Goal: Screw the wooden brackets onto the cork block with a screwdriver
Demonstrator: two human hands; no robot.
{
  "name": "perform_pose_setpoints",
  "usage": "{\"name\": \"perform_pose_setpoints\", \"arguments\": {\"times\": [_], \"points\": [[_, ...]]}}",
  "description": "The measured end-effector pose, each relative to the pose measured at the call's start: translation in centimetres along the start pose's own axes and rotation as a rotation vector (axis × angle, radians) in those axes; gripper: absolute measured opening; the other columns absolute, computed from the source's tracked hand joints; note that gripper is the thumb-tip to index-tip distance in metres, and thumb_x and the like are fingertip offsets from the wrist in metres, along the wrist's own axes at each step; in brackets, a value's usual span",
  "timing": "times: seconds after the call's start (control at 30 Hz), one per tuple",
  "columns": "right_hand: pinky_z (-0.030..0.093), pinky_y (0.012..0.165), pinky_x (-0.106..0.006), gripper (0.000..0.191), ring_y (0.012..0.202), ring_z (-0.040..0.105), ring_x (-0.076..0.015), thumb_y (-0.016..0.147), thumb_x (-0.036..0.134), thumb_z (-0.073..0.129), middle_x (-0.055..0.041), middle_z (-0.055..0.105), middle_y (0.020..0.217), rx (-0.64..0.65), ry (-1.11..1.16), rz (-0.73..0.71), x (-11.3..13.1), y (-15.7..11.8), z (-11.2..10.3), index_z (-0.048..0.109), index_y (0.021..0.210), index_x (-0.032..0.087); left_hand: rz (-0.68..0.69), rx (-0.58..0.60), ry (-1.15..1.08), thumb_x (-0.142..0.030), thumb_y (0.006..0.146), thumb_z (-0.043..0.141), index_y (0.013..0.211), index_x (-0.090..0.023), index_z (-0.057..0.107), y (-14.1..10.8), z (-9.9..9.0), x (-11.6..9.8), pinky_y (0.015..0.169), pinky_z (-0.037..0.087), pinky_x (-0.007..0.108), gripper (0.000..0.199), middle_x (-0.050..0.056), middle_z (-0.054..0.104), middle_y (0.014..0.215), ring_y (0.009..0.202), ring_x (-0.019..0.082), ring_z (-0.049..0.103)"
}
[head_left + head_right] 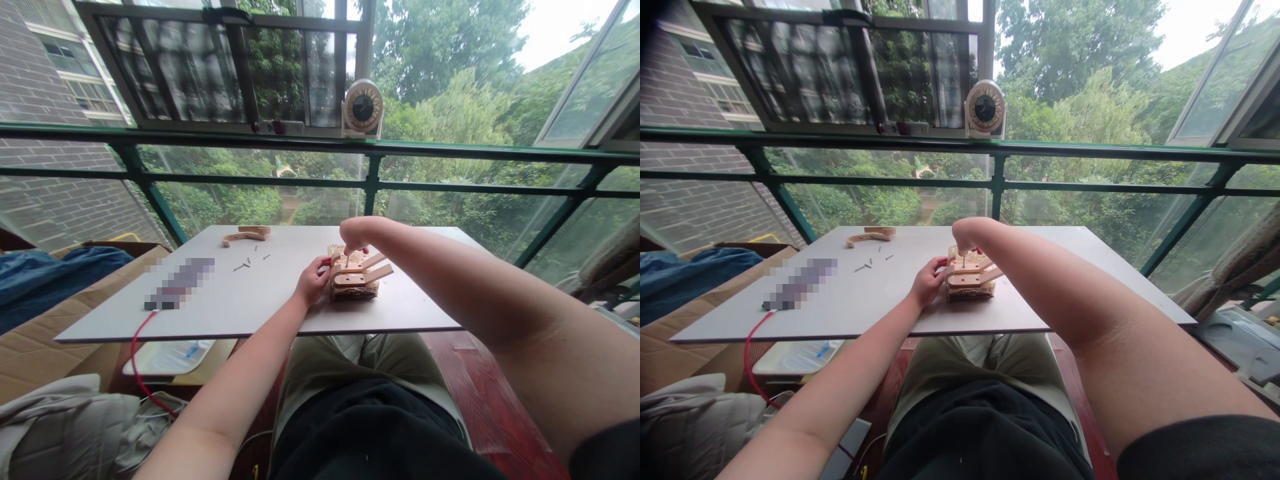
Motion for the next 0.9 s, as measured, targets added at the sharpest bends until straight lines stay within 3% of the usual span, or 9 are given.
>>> {"name": "perform_pose_setpoints", "arguments": {"times": [0.27, 0.67, 0.9], "points": [[0.056, 0.085, -0.041, 0.035, 0.101, 0.064, -0.0204, 0.094, 0.036, 0.06, -0.009, 0.063, 0.12, 0.005, 0.066, -0.091, 0.1, -2.0, 0.1, 0.059, 0.124, 0.016, -0.01, -0.004, -0.01, -0.047, 0.083, 0.065, 0.121, -0.021, 0.061, 0.1, -0.1, 0.4, 0.096, 0.055, 0.037, 0.046, 0.008, 0.069, 0.121, 0.114, 0.024, 0.065], [0.055, 0.087, -0.042, 0.036, 0.103, 0.064, -0.0219, 0.094, 0.038, 0.06, -0.0091, 0.063, 0.122, 0.026, 0.068, 0.018, 0.4, -0.3, 0.2, 0.06, 0.122, 0.015, -0.005, 0.01, -0.033, -0.045, 0.082, 0.068, 0.117, -0.02, 0.063, 0.2, -0.1, 0.4, 0.097, 0.054, 0.038, 0.043, 0.008, 0.069, 0.12, 0.114, 0.024, 0.065], [0.055, 0.087, -0.042, 0.036, 0.104, 0.064, -0.022, 0.094, 0.037, 0.06, -0.0092, 0.063, 0.122, 0.02, 0.06, 0.011, 0.6, 0.0, 0.0, 0.06, 0.123, 0.015, 0.005, 0.007, -0.041, -0.046, 0.083, 0.067, 0.12, -0.02, 0.061, 0.2, 0.0, 0.5, 0.097, 0.054, 0.038, 0.046, 0.008, 0.068, 0.122, 0.114, 0.023, 0.064]]}}
Point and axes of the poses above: each hand's wrist, its own y-axis towards the middle knuckle, its own z-axis out of the palm, x = y × z, the point moved 3 cm from there along y, towards the middle knuckle
